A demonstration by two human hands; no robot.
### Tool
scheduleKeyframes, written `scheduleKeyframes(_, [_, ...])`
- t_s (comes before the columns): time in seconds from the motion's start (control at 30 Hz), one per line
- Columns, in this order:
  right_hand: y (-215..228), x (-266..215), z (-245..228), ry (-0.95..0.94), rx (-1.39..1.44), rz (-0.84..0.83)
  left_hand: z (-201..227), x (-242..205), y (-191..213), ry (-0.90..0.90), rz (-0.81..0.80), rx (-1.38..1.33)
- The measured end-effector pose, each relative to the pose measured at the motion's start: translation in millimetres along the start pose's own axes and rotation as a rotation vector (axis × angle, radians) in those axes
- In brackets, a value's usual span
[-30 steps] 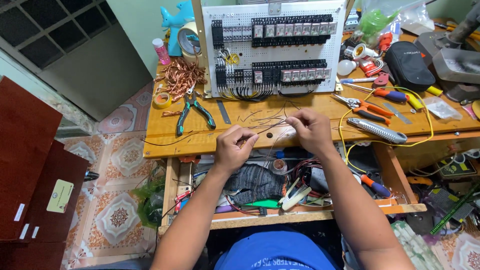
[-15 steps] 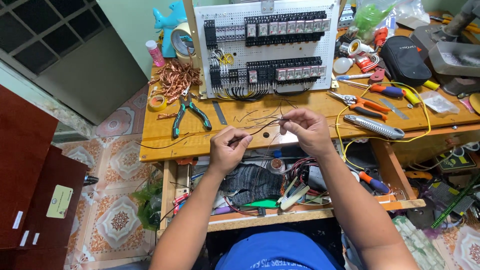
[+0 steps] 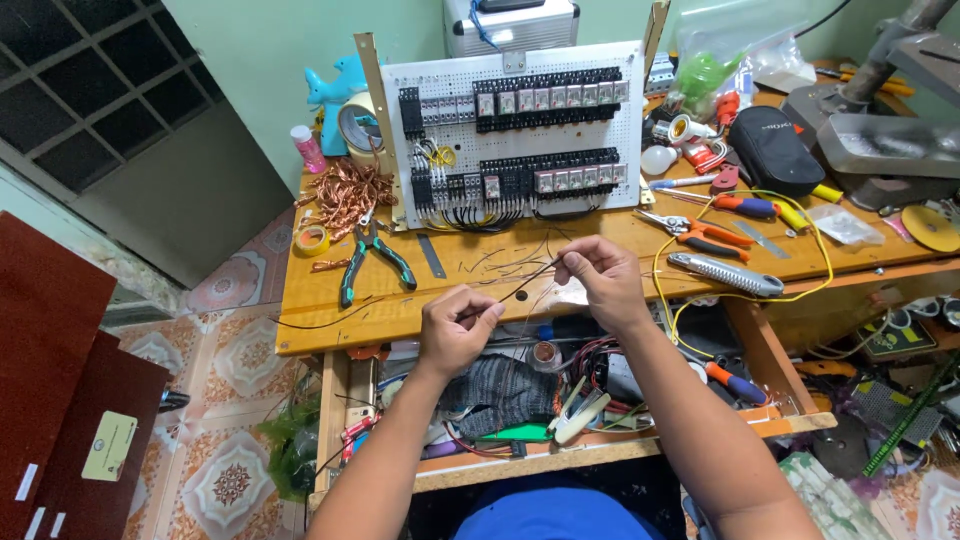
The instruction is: Wiring an electrical control panel by stripping, twisting, and connecting wires to terminal blocks.
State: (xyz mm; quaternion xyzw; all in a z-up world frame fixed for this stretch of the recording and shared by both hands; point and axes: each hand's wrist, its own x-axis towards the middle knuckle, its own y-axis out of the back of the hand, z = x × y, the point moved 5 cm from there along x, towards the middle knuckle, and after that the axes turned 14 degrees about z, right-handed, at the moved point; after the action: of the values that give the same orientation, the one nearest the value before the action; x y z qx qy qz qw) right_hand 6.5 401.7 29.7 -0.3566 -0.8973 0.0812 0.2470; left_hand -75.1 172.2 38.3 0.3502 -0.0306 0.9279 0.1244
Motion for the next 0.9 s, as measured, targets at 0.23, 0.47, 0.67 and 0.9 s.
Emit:
scheduleKeyframes(0.23, [-1.9, -1.4, -1.0, -0.078, 0.022, 0.007, -8.0, -4.5, -3.4, 0.024, -0.076, 0.034])
scheduleKeyframes(0.47, [-19.3, -17.0, -2.5, -0.085, -0.028, -0.102, 20.0, 1.8, 0.9, -0.028, -0.231, 0.275])
scheduleKeyframes(0.67, [-27.9, -30.2, -0.7, 0.012, -0.14, -0.169, -6.2, -10.4, -4.0, -0.219, -0.2, 0.478])
scheduleKeyframes(0.9, [-32.3, -34.1, 5.3, 0.149, -0.269, -0.217, -16.5, -23.9, -16.9, 0.065, -0.184, 0.074])
